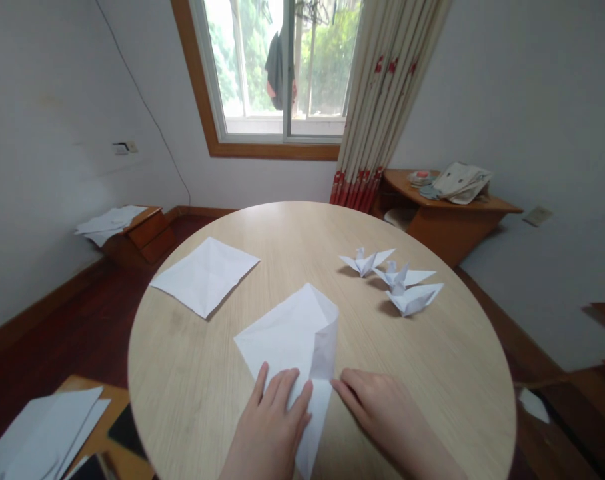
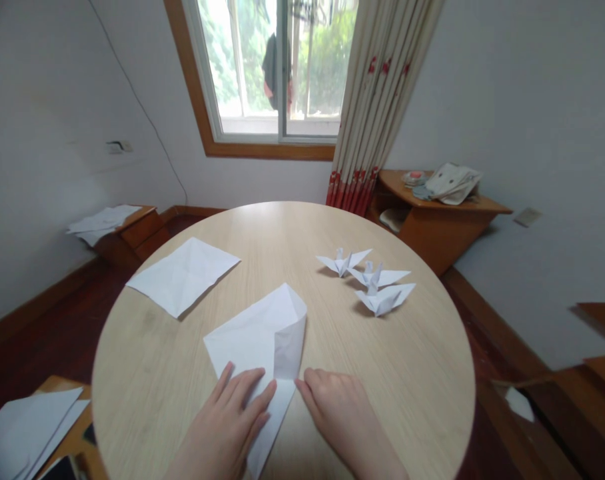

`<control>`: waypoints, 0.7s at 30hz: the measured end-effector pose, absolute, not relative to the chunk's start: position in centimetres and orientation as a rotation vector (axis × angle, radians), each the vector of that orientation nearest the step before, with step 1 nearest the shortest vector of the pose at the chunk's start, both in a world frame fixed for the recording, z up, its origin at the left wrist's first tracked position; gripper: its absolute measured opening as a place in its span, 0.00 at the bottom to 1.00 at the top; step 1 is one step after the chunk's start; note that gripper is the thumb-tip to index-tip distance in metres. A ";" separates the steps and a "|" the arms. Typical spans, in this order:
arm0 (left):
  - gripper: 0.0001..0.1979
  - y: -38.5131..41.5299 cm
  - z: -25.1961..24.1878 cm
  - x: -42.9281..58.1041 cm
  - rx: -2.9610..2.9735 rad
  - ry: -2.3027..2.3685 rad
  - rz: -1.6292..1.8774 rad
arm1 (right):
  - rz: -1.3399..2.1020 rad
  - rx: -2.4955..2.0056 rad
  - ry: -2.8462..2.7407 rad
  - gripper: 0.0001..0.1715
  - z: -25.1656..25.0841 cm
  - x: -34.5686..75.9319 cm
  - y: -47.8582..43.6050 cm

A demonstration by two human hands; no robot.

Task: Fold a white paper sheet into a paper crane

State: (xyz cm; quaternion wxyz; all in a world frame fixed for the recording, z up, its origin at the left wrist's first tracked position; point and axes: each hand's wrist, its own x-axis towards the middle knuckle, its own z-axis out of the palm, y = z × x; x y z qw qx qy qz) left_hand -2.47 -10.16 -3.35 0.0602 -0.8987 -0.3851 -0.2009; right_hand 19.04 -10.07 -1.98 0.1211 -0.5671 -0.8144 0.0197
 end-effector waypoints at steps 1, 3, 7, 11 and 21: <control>0.14 -10.2 -3.5 -2.5 -2.718 -1.167 -0.605 | 0.040 -1.650 -2.387 0.19 -2.0 19.0 -10.0; 0.14 -10.2 -3.6 -2.5 -2.715 -1.171 -0.600 | 0.002 -1.630 -2.410 0.19 -2.1 19.0 -10.0; 0.15 -10.1 -3.3 -2.7 -2.753 -1.191 -0.554 | -0.058 -1.600 -2.453 0.18 -2.2 18.8 -10.0; 0.17 -10.1 -3.1 -3.0 -2.806 -1.237 -0.568 | -0.151 -1.572 -2.486 0.17 -2.2 18.4 -10.1; 0.23 -10.0 -3.0 -3.0 -2.866 -1.273 -0.391 | -0.282 -1.420 -2.466 0.15 -2.9 17.5 -11.6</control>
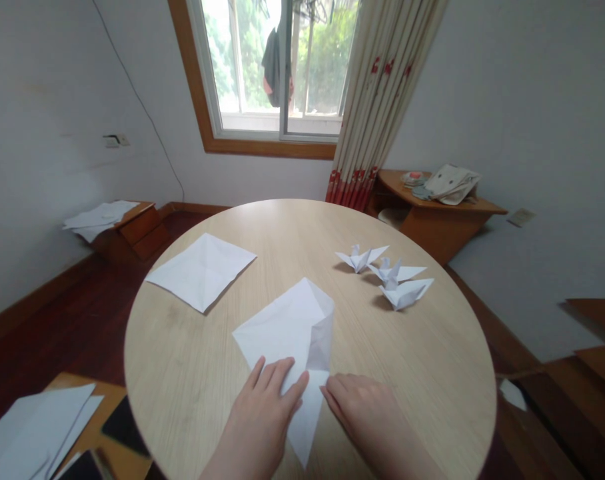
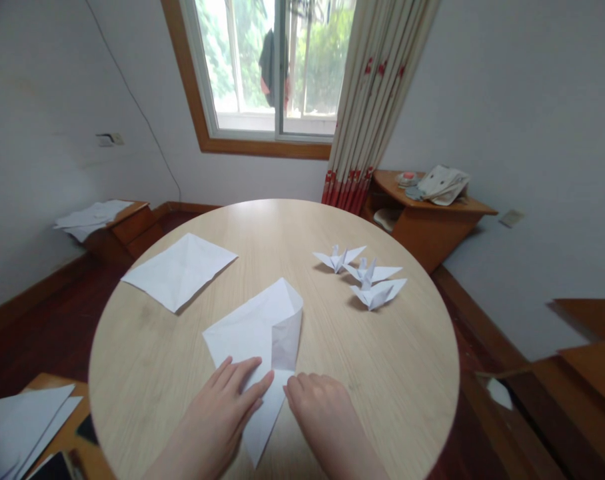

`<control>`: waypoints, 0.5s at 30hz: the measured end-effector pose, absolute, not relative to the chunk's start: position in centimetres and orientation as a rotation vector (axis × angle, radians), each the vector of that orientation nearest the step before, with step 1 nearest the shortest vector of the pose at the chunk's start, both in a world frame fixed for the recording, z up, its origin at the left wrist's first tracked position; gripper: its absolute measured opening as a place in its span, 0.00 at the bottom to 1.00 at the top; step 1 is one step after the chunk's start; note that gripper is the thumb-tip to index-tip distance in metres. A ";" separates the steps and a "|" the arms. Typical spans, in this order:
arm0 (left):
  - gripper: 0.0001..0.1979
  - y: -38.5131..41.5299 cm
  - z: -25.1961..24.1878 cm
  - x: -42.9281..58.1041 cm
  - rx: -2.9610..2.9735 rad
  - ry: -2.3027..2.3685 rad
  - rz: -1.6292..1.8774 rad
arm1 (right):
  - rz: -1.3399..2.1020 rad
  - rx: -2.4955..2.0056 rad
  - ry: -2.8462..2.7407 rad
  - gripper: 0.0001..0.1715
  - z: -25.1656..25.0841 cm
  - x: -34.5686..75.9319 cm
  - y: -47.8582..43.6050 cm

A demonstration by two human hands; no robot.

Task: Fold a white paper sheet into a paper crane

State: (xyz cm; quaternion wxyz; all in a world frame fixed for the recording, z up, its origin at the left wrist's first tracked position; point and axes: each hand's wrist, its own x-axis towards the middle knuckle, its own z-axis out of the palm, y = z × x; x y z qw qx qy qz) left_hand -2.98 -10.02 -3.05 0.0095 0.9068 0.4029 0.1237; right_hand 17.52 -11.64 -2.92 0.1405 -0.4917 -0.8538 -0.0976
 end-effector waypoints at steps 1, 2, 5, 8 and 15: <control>0.23 -10.0 -3.0 -3.0 2.831 1.261 0.373 | -0.268 -1.417 -2.467 0.14 -3.0 17.4 -11.8; 0.24 -10.0 -3.0 -3.0 2.830 1.261 0.362 | -0.255 -1.413 -2.469 0.14 -3.1 17.4 -12.0; 0.28 -10.1 -3.0 -2.9 2.827 1.257 0.335 | -0.232 -1.389 -2.463 0.15 -3.3 17.2 -12.3; 0.28 -10.1 -2.9 -2.9 2.820 1.269 0.300 | -0.244 -1.353 -2.439 0.17 -3.3 17.0 -12.4; 0.27 -10.1 -2.2 -2.8 2.822 1.266 0.159 | -0.282 -1.289 -2.403 0.22 -3.4 16.4 -13.1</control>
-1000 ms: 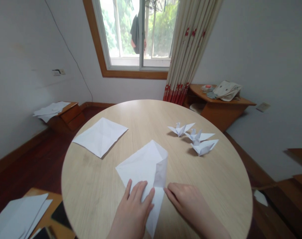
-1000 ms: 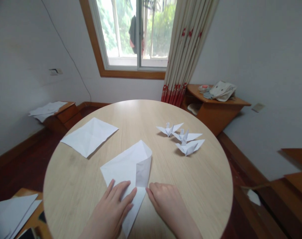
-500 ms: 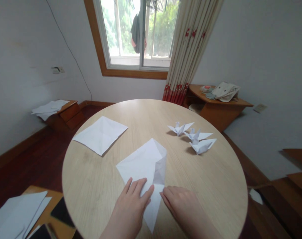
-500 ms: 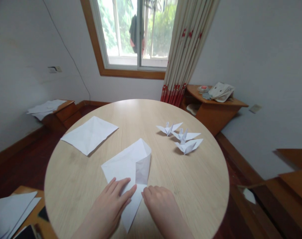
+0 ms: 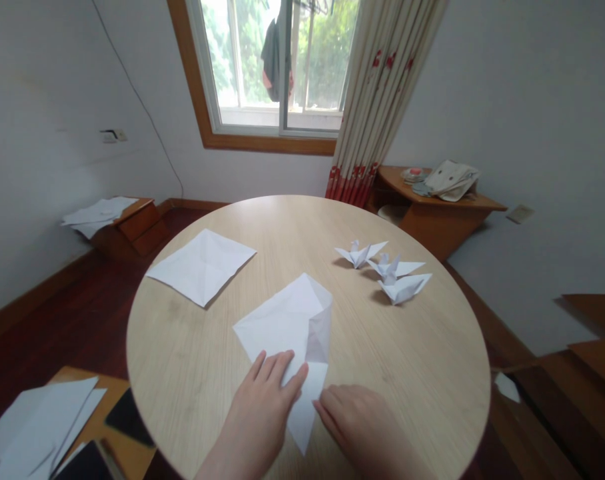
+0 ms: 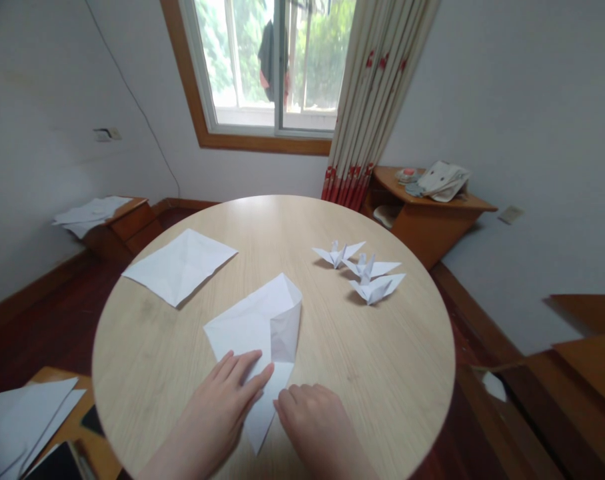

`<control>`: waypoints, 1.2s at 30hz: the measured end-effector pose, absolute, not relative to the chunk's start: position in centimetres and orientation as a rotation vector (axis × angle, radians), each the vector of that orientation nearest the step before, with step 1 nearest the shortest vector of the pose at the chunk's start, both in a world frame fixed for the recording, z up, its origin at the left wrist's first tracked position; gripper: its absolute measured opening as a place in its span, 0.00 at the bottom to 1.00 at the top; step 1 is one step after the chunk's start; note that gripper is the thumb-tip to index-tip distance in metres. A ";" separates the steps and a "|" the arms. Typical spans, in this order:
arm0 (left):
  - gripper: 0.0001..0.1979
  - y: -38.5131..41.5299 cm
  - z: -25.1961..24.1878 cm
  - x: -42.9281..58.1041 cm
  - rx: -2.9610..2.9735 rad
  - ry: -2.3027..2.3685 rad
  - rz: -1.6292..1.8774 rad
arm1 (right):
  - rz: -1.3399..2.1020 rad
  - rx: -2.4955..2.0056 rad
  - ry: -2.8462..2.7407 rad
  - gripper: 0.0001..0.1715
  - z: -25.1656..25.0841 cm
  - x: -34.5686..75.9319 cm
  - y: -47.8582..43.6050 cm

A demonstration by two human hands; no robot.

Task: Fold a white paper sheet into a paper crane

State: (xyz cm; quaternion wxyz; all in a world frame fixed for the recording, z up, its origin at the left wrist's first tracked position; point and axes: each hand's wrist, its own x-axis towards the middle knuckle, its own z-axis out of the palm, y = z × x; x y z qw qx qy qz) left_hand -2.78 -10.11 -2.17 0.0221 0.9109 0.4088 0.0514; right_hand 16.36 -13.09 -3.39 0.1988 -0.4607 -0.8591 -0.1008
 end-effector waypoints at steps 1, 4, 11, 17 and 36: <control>0.27 -10.1 -2.1 -2.8 2.825 1.267 0.163 | -0.278 -1.275 -2.398 0.23 -3.5 16.2 -13.2; 0.24 -10.1 -2.1 -2.8 2.825 1.271 0.198 | -0.269 -1.245 -2.382 0.25 -3.7 15.9 -13.8; 0.24 -10.1 -2.4 -2.8 2.795 1.285 0.209 | -0.210 -1.201 -2.378 0.24 -3.8 15.5 -14.6; 0.32 -10.1 -1.8 -2.9 2.744 1.274 0.120 | -0.142 -1.172 -2.382 0.23 -3.8 15.3 -15.0; 0.33 -10.1 -1.5 -2.9 2.738 1.268 0.193 | -0.026 -1.123 -2.421 0.22 -3.9 15.0 -16.0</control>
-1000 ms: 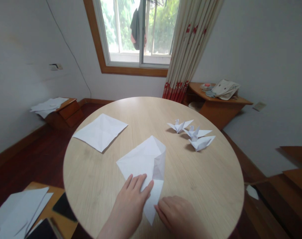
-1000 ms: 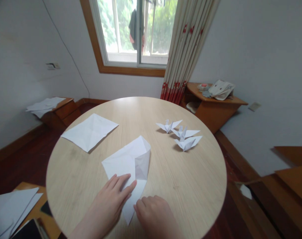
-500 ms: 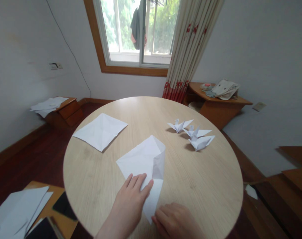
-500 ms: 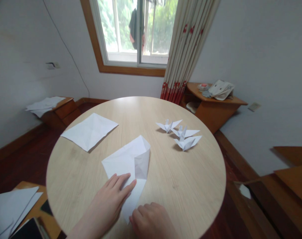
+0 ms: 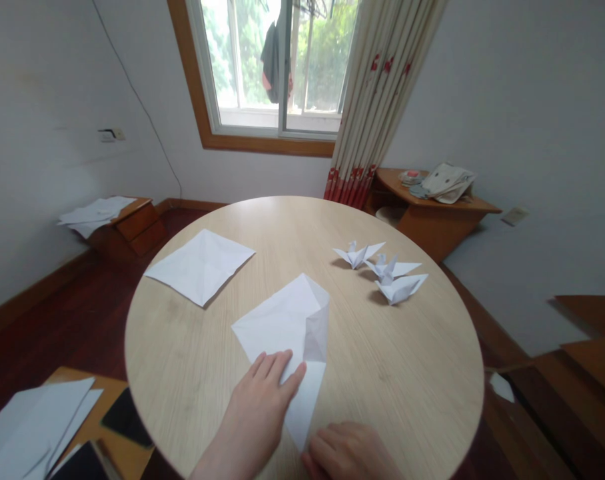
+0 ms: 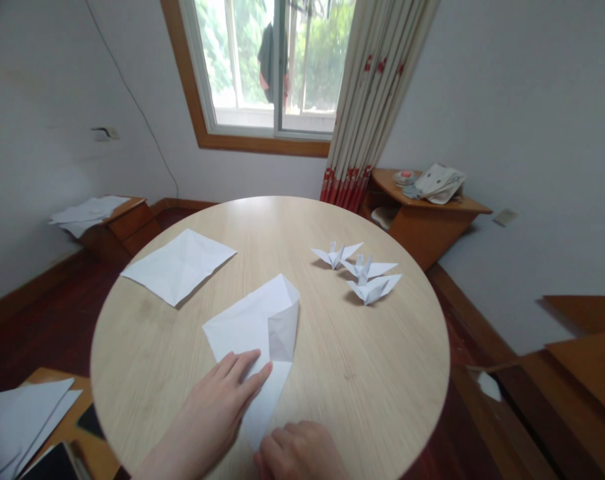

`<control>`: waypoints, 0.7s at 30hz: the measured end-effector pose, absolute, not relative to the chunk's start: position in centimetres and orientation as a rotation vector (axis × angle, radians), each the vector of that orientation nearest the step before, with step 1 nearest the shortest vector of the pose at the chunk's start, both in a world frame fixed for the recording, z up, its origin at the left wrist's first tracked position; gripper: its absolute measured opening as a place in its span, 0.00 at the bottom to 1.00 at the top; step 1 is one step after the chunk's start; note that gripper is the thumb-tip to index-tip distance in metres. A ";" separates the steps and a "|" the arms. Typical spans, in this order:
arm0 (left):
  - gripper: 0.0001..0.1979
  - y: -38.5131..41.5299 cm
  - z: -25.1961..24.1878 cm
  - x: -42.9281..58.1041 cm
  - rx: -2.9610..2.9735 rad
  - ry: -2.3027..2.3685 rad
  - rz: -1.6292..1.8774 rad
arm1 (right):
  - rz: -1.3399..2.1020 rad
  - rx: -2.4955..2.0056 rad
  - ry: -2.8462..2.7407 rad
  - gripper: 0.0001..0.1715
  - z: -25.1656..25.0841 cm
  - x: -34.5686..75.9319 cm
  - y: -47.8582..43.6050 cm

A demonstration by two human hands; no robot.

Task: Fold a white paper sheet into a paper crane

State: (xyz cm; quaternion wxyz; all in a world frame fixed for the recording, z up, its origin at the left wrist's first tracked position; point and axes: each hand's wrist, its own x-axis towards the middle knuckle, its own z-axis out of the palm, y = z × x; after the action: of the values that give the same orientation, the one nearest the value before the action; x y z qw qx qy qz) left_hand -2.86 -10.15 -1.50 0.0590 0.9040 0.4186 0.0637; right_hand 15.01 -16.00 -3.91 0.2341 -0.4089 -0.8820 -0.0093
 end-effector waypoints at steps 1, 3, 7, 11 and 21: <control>0.33 -10.2 -1.5 -2.8 2.730 1.275 0.182 | -0.031 -1.126 -2.410 0.23 -3.9 15.0 -16.0; 0.33 -10.2 -1.5 -2.8 2.719 1.288 0.161 | -0.041 -1.128 -2.385 0.26 -3.8 14.9 -16.0; 0.32 -10.2 -1.3 -2.7 2.717 1.304 0.135 | -0.078 -1.124 -2.330 0.31 -3.8 14.7 -15.8; 0.30 -10.2 -1.1 -2.7 2.726 1.299 0.122 | -0.090 -1.118 -2.304 0.30 -3.6 14.7 -15.6; 0.31 -10.3 -2.1 -3.0 2.711 1.274 0.290 | -0.006 -1.186 -2.274 0.14 -4.6 15.0 -15.3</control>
State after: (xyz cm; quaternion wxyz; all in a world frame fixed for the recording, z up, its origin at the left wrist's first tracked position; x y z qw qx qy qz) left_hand -3.04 -10.30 -2.09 0.0661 0.8989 0.4224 0.0960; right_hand 14.99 -15.32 -4.65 0.2847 -0.4432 -0.8500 -0.0024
